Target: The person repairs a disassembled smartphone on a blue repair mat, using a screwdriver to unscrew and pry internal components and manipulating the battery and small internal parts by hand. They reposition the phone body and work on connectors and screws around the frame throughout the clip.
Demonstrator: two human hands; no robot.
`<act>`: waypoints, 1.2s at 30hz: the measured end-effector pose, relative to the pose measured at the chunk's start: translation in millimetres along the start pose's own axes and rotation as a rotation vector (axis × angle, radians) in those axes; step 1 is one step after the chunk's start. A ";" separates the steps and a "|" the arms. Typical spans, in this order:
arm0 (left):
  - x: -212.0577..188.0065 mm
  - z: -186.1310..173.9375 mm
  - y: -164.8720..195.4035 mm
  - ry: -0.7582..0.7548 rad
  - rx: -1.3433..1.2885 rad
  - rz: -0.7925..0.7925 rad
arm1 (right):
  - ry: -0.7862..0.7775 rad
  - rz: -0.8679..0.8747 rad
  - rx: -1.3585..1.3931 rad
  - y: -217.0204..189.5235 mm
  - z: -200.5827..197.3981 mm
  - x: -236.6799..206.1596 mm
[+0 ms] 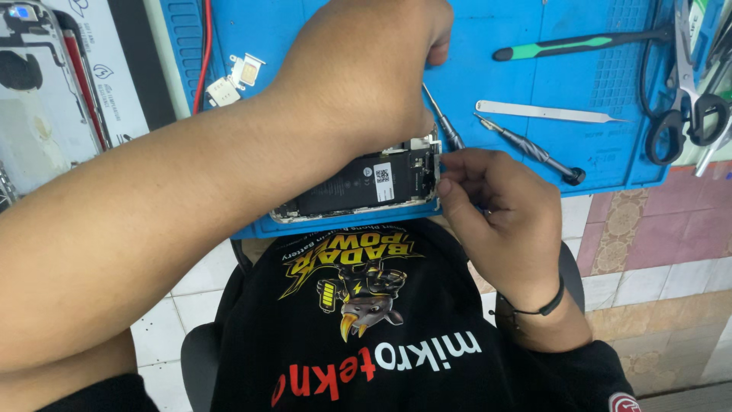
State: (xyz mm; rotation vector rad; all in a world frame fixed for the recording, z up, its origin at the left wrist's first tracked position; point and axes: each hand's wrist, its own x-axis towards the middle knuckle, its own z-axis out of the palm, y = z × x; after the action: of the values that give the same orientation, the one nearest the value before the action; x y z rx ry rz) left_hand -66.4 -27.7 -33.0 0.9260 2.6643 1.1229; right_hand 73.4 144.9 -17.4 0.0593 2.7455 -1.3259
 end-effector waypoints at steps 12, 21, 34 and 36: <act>31.8 -2.2 9.8 -0.192 0.138 -0.119 | -0.003 -0.021 -0.104 -1.6 3.9 6.6; 49.1 -2.4 21.5 -0.318 0.223 -0.110 | -0.002 -0.081 -0.154 -5.9 5.0 8.2; 57.2 -7.0 28.8 -0.369 0.258 -0.106 | -0.006 -0.046 -0.115 -8.3 7.3 8.7; 59.0 -7.0 28.6 -0.377 0.266 -0.105 | 0.010 -0.069 -0.131 -8.6 8.8 9.0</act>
State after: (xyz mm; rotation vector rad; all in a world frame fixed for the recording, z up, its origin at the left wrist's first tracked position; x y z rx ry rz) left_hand -102.1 17.3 -0.7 0.9148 2.5424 0.5164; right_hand 64.4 132.6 -17.1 -0.0378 2.8597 -1.1606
